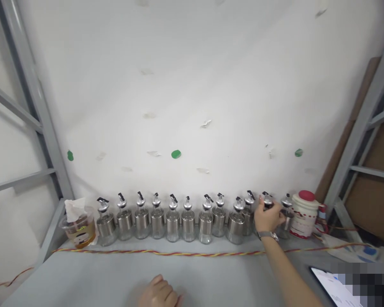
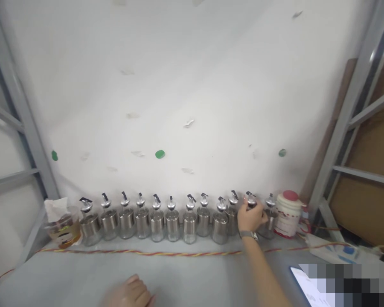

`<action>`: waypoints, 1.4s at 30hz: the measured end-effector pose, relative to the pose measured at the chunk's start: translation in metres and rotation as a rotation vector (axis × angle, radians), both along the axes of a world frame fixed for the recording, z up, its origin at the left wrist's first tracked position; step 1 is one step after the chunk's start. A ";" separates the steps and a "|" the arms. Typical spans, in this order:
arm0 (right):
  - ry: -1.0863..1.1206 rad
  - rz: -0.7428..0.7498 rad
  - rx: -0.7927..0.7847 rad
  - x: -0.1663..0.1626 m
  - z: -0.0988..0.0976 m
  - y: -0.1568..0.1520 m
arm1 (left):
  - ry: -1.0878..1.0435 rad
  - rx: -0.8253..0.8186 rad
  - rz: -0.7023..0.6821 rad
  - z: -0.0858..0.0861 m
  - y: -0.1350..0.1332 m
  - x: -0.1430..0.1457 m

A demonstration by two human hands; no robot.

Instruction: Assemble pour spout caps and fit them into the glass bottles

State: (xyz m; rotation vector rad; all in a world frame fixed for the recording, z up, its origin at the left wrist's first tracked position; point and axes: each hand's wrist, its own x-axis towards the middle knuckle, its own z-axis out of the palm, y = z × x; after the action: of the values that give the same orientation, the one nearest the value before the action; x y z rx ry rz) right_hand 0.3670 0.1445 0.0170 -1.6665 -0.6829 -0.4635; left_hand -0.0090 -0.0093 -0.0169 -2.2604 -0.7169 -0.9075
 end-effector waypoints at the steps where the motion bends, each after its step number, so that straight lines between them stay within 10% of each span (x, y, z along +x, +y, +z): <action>1: -0.019 0.020 0.000 0.000 0.000 -0.001 | 0.001 -0.021 -0.004 0.002 -0.001 0.000; 26: 0.237 0.088 -0.045 0.026 0.015 -0.005 | 0.024 -0.133 0.037 0.009 -0.009 0.001; 42: -0.115 0.398 0.101 0.014 0.011 -0.011 | 0.014 -0.174 0.065 0.009 -0.012 0.000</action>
State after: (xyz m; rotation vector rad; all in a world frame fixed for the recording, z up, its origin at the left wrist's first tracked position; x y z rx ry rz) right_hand 0.3814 0.1331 0.0276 -1.3729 -1.0334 -0.3031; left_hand -0.0090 -0.0209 -0.0079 -2.3766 -0.8883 -0.8250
